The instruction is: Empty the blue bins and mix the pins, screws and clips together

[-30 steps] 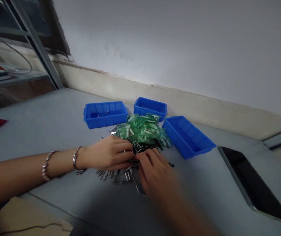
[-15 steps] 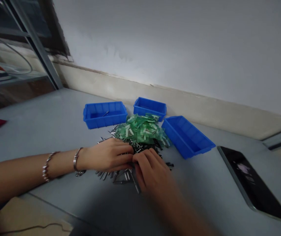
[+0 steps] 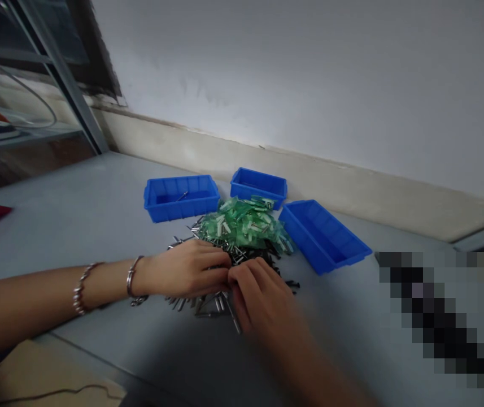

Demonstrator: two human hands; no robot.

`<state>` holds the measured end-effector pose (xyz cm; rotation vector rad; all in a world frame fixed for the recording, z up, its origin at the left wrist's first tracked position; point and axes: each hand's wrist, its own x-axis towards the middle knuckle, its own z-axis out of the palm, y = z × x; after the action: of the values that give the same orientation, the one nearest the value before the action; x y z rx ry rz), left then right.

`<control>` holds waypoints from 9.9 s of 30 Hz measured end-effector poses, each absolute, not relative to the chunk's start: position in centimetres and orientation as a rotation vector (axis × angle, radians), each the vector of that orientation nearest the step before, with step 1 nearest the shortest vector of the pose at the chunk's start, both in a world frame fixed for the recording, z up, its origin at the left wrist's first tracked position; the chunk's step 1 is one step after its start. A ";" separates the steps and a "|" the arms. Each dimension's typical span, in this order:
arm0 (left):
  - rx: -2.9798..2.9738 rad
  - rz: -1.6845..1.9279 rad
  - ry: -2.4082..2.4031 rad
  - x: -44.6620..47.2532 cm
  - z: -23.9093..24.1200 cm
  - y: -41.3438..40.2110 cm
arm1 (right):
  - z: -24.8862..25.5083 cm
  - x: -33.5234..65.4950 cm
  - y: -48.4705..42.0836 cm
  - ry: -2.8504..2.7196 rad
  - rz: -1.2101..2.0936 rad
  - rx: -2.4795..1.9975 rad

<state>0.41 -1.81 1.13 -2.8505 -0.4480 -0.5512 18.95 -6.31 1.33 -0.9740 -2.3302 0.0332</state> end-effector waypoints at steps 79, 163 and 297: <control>-2.715 -0.712 -0.494 0.2 1.7 -2.0 | 1.3 19.5 -6.0 -2.279 0.030 -1.072; -2.882 -0.855 -0.582 0.3 1.0 -1.9 | 2.2 20.2 -5.7 -2.387 -0.205 -0.911; -2.896 -0.371 -0.952 -1.3 2.4 -1.9 | 3.6 20.8 -4.5 -2.769 0.064 -1.461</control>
<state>-1.33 -1.90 2.36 -2.8959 -0.9521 -0.3713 20.78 -4.48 3.61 -1.4606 -2.7689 0.0638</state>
